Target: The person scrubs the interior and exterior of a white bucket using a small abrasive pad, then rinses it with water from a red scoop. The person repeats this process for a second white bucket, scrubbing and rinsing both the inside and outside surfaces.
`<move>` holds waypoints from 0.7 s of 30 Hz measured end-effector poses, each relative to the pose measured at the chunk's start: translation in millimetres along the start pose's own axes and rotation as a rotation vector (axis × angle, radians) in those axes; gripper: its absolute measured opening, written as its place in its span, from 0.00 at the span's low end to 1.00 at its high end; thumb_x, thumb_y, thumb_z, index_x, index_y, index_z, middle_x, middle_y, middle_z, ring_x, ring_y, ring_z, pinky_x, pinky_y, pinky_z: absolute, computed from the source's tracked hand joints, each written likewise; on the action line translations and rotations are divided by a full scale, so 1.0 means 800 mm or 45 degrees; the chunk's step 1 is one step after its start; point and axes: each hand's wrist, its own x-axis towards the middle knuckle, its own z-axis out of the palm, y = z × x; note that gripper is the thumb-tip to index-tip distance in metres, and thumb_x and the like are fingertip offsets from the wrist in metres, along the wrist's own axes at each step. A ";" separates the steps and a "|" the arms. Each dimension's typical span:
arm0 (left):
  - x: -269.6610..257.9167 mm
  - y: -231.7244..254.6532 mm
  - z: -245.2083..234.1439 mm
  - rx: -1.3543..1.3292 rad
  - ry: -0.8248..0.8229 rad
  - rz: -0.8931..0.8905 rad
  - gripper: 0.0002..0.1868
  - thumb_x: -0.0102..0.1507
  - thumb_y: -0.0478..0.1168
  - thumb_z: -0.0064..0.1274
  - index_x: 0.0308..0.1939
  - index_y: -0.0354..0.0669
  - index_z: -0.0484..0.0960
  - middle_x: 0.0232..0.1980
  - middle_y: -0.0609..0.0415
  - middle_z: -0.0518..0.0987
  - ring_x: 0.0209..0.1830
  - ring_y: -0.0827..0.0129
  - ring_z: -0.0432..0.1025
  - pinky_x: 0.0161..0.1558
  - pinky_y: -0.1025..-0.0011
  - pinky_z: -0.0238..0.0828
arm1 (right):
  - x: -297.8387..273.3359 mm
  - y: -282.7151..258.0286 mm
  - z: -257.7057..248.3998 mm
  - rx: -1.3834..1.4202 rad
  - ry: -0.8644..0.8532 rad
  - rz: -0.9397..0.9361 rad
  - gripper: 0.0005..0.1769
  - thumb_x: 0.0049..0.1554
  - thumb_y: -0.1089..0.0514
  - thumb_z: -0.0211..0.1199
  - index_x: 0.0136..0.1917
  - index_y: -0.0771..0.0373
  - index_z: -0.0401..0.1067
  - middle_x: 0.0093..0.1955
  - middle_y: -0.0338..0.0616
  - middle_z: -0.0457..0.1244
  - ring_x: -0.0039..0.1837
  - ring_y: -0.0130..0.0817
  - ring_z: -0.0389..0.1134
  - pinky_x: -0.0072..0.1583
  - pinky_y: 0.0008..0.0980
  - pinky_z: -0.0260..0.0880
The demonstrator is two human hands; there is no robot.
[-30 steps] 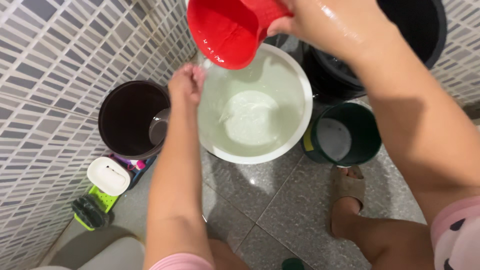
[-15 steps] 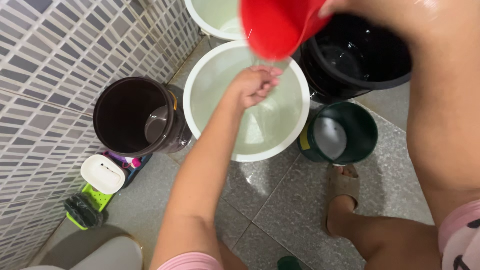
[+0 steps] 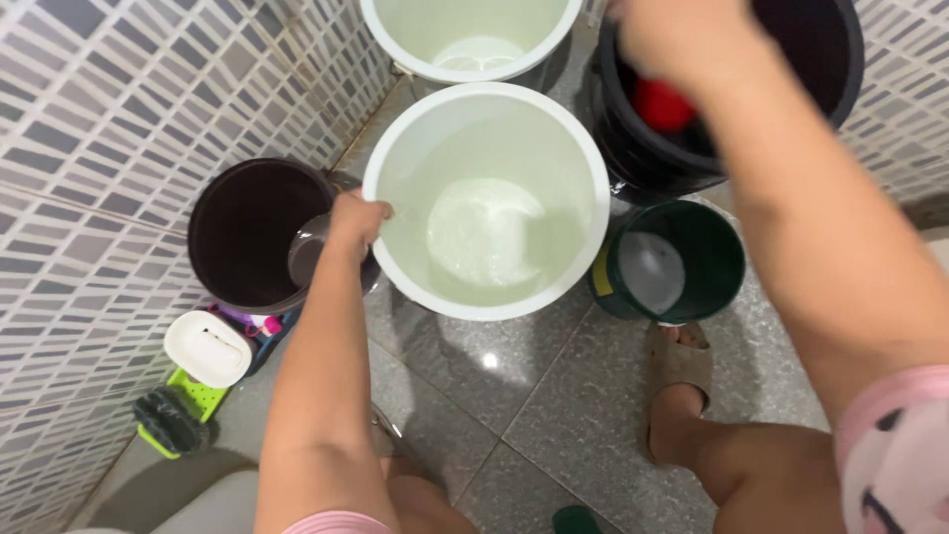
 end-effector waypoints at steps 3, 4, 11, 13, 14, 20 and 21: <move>-0.013 0.013 0.002 -0.572 -0.050 0.051 0.26 0.49 0.23 0.51 0.51 0.37 0.84 0.46 0.46 0.85 0.41 0.62 0.79 0.43 0.65 0.77 | 0.021 -0.047 0.076 0.039 -0.128 -0.145 0.19 0.49 0.68 0.62 0.53 0.58 0.81 0.48 0.54 0.72 0.49 0.52 0.73 0.49 0.49 0.73; -0.021 0.019 0.011 -0.684 -0.054 0.072 0.28 0.48 0.22 0.49 0.52 0.38 0.84 0.46 0.48 0.85 0.41 0.65 0.79 0.43 0.67 0.76 | 0.020 -0.074 0.101 0.156 -0.127 -0.236 0.23 0.43 0.70 0.62 0.52 0.58 0.81 0.48 0.50 0.72 0.49 0.52 0.73 0.50 0.48 0.73; -0.059 0.111 0.037 -0.158 0.206 0.936 0.27 0.53 0.24 0.52 0.56 0.39 0.86 0.57 0.41 0.84 0.56 0.57 0.80 0.57 0.64 0.72 | -0.148 -0.341 0.203 2.090 -0.603 0.673 0.16 0.65 0.52 0.51 0.56 0.64 0.73 0.49 0.47 0.66 0.49 0.35 0.66 0.51 0.40 0.69; -0.077 0.117 0.028 0.001 0.165 0.630 0.27 0.56 0.27 0.48 0.57 0.48 0.85 0.51 0.42 0.85 0.51 0.59 0.81 0.54 0.66 0.73 | -0.196 -0.328 0.232 1.652 -0.625 0.123 0.25 0.70 0.45 0.43 0.69 0.63 0.66 0.65 0.55 0.60 0.65 0.44 0.58 0.65 0.45 0.57; -0.084 0.119 0.023 0.077 0.141 0.478 0.27 0.57 0.28 0.46 0.57 0.52 0.85 0.49 0.42 0.86 0.48 0.59 0.82 0.52 0.68 0.73 | -0.216 -0.291 0.246 1.180 -0.688 -0.338 0.30 0.70 0.44 0.40 0.76 0.64 0.61 0.77 0.60 0.54 0.76 0.51 0.51 0.73 0.47 0.47; -0.112 0.142 0.033 0.099 0.148 0.816 0.30 0.54 0.26 0.45 0.57 0.52 0.84 0.49 0.40 0.84 0.52 0.50 0.79 0.55 0.65 0.74 | -0.231 -0.185 0.396 -0.032 -0.924 -0.296 0.37 0.65 0.39 0.39 0.77 0.65 0.56 0.81 0.56 0.46 0.82 0.52 0.40 0.74 0.58 0.29; -0.115 0.148 0.041 0.126 0.144 0.753 0.29 0.55 0.26 0.46 0.57 0.53 0.85 0.50 0.40 0.84 0.53 0.49 0.79 0.56 0.64 0.73 | -0.239 -0.205 0.427 0.236 -0.940 -0.273 0.35 0.65 0.41 0.38 0.76 0.63 0.58 0.82 0.58 0.46 0.81 0.55 0.43 0.72 0.61 0.31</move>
